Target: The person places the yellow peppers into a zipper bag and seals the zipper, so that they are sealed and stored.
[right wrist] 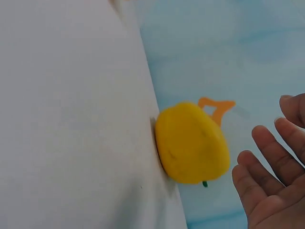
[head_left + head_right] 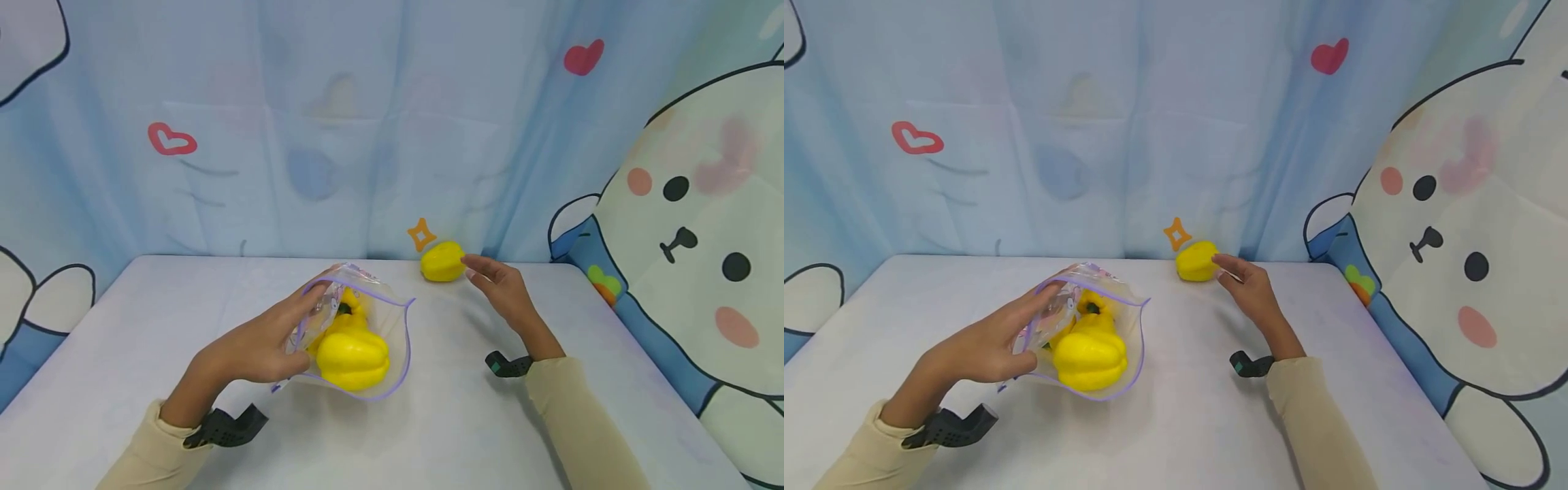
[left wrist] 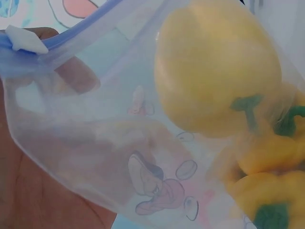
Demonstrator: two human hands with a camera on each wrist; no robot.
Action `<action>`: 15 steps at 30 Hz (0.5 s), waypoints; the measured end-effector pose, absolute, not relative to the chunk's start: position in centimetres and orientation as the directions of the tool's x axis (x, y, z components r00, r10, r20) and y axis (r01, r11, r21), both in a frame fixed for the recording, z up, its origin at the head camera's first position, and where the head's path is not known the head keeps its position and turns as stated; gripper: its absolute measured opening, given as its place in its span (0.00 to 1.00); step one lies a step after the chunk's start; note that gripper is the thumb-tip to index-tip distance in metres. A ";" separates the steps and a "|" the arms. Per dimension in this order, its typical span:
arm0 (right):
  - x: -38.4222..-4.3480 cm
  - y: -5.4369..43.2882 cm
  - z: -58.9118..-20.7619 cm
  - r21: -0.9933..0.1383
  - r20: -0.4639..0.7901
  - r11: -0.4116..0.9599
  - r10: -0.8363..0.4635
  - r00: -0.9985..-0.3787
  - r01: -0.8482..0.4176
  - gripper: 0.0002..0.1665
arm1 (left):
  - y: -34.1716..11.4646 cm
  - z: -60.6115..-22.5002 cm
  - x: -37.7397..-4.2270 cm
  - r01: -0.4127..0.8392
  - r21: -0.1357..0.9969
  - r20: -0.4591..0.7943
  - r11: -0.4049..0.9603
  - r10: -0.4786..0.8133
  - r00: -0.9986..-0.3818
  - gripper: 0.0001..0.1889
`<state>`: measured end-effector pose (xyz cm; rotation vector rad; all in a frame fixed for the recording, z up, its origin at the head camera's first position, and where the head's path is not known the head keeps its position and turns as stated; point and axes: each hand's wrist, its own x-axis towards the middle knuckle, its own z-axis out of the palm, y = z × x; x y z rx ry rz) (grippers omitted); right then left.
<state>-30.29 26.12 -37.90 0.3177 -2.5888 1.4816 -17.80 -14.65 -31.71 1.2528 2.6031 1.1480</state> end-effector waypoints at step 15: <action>-34.6 27.0 -39.4 -0.878 0.039 0.476 -0.047 -0.998 -0.057 0.44 | -14.6 -31.5 -17.8 0.609 0.659 0.219 0.441 0.662 -0.716 0.49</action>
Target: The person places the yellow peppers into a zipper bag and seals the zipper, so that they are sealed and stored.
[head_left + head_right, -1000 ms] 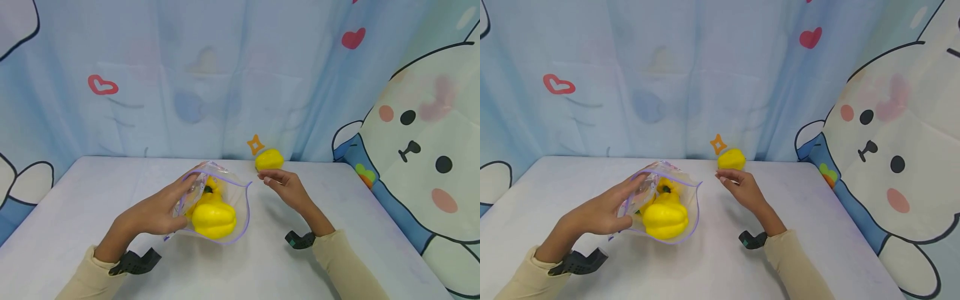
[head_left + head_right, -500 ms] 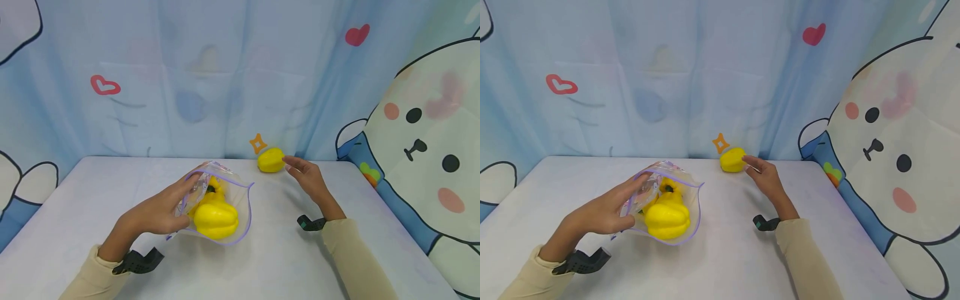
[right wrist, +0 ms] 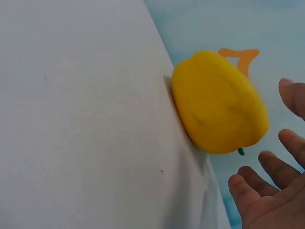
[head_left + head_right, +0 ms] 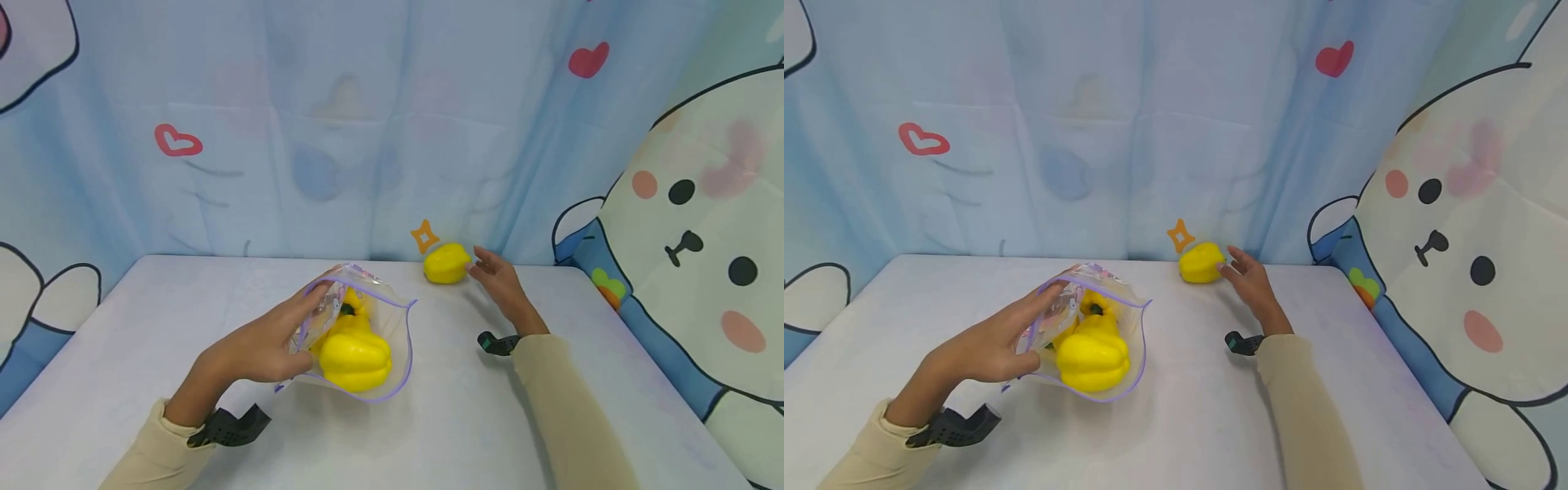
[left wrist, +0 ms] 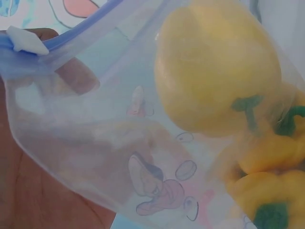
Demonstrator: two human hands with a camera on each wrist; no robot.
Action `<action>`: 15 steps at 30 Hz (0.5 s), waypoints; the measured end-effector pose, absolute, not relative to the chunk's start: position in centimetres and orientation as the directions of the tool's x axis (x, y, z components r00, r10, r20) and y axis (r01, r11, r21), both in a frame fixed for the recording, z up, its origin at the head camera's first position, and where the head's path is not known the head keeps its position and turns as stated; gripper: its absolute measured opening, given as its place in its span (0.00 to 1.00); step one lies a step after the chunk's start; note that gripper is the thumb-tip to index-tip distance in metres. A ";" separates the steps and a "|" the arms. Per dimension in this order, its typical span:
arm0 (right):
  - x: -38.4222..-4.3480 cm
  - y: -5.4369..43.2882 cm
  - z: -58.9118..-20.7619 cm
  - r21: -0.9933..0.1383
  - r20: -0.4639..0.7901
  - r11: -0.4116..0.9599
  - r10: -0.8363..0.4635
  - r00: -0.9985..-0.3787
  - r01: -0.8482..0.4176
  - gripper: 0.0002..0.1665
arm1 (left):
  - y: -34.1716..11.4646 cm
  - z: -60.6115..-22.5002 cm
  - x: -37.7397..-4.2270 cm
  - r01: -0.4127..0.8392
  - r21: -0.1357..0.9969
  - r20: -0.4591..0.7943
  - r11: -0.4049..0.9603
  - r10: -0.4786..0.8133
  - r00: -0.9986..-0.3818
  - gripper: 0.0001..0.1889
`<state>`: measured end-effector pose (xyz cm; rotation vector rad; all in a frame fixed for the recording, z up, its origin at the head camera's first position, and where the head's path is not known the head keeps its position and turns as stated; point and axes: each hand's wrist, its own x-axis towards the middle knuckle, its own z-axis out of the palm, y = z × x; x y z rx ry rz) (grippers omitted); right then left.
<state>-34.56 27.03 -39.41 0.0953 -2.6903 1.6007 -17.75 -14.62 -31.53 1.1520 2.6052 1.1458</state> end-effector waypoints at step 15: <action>-36.2 25.8 -40.5 -0.863 -0.054 0.506 -0.066 -0.996 0.013 0.58 | -14.5 -31.6 -17.9 0.577 0.674 0.193 0.461 0.644 -0.740 0.50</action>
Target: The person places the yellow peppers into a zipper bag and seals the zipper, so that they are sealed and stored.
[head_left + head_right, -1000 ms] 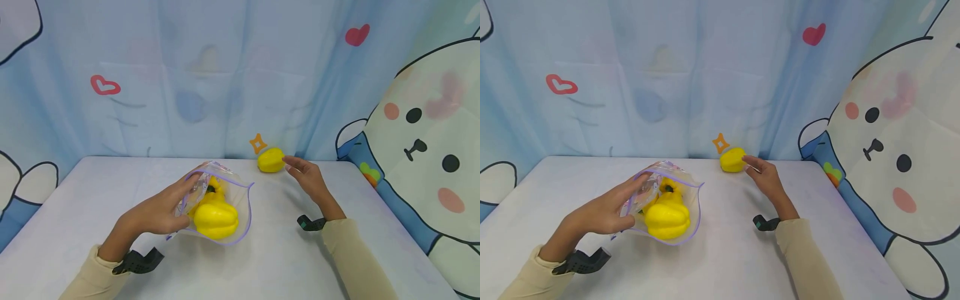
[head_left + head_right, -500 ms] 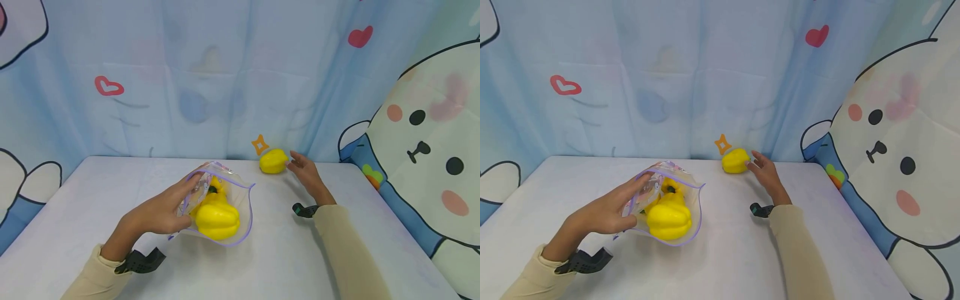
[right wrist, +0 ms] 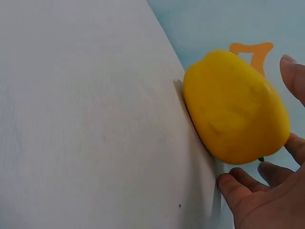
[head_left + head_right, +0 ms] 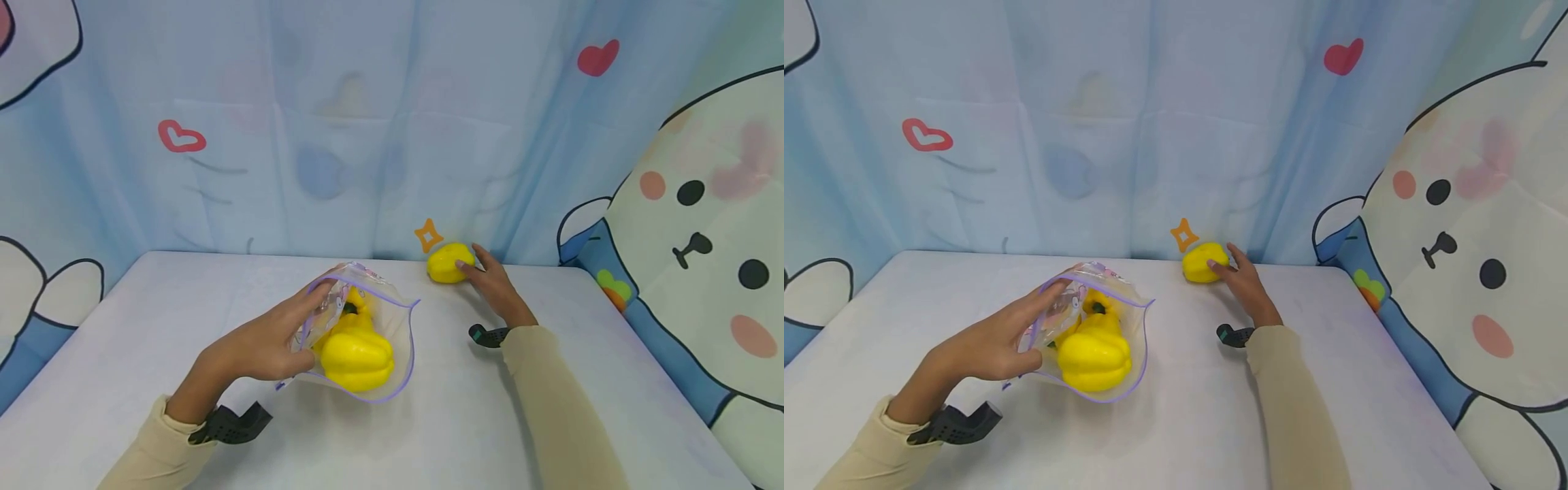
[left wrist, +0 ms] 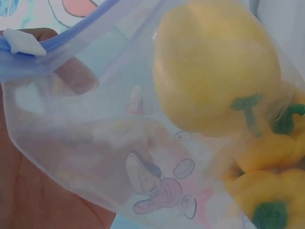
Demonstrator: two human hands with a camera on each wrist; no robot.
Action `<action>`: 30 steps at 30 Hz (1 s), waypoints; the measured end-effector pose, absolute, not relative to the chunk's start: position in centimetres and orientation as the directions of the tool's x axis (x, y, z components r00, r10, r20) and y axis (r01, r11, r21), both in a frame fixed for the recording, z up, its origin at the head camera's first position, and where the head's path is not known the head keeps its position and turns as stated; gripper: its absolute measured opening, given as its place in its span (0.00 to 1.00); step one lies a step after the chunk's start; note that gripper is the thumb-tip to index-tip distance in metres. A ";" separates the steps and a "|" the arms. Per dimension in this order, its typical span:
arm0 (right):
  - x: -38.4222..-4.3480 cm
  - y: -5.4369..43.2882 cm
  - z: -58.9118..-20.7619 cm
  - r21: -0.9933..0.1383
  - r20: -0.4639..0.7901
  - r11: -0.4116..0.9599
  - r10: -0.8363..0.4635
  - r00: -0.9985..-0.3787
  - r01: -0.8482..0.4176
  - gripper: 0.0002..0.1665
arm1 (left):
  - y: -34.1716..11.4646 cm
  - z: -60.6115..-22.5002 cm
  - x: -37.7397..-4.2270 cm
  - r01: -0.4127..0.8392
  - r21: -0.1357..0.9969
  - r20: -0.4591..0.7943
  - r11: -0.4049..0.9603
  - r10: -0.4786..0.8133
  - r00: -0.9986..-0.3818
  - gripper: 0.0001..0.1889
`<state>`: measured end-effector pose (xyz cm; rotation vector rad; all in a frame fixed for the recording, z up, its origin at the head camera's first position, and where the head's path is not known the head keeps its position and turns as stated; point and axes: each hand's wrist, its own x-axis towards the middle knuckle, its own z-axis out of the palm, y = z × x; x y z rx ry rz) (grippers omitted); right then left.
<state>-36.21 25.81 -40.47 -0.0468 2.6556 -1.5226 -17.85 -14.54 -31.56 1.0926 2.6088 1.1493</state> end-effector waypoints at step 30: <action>-35.6 25.0 -39.6 -0.838 -0.133 0.545 -0.140 -0.981 0.036 0.52 | -14.7 -31.6 -18.0 0.611 0.660 0.222 0.437 0.664 -0.714 0.49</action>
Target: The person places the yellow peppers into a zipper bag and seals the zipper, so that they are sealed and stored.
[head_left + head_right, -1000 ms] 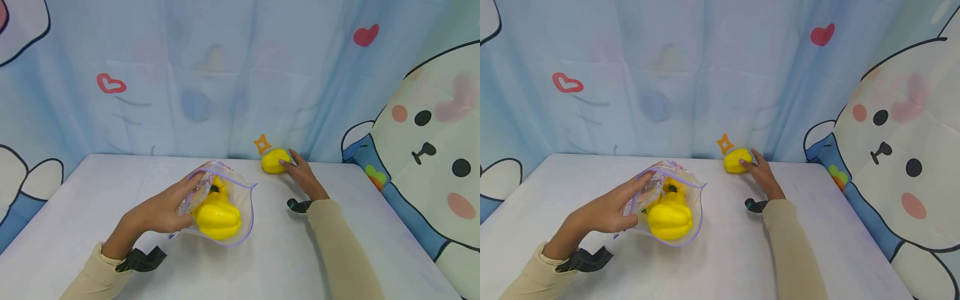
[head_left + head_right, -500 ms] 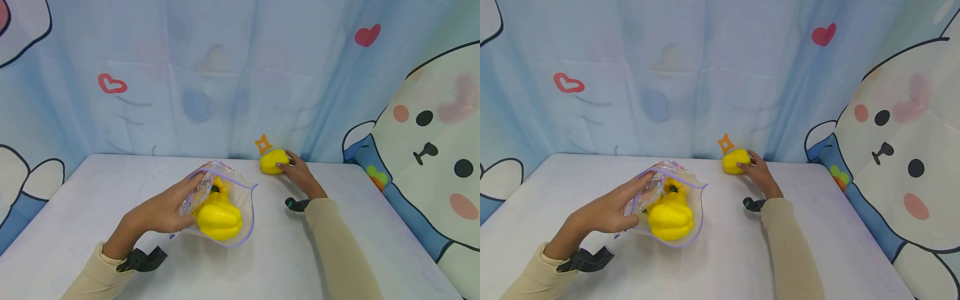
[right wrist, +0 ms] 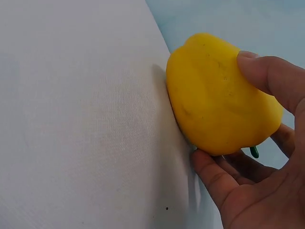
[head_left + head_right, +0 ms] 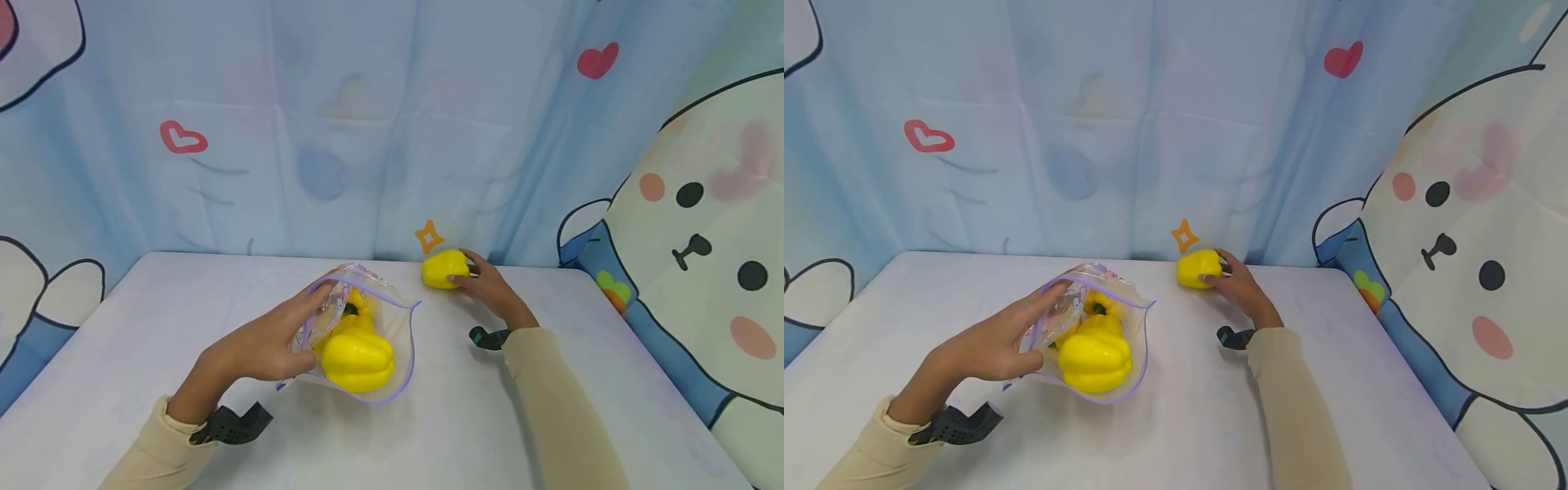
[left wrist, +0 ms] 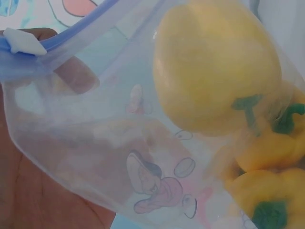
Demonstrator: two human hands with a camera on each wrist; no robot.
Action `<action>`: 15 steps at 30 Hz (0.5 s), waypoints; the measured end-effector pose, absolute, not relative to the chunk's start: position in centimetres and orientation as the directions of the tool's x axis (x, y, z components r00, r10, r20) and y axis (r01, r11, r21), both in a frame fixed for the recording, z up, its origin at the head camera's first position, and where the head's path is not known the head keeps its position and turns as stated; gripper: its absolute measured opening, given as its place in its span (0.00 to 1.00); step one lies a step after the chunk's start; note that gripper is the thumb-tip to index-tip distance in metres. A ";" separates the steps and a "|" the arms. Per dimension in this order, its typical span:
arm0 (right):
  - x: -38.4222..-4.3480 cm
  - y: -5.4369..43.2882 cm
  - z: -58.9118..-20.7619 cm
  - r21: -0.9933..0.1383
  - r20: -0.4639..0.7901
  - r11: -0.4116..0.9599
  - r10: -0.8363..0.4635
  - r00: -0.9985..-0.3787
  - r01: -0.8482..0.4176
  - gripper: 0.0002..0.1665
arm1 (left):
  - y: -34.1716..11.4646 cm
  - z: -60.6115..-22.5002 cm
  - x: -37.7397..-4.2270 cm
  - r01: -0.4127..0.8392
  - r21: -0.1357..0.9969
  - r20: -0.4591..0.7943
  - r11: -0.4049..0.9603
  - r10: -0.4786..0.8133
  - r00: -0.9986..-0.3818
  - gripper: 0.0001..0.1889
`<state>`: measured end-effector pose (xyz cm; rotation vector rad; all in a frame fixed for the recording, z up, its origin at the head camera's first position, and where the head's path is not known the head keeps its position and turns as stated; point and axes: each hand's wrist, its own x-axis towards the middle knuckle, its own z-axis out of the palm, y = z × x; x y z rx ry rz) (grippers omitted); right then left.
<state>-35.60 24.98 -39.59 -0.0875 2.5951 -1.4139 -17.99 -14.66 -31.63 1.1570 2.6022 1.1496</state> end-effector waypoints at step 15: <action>-33.6 23.1 -37.7 -0.884 0.042 0.441 -0.256 -0.966 -0.156 0.50 | -14.7 -31.7 -18.0 0.606 0.661 0.218 0.442 0.660 -0.719 0.49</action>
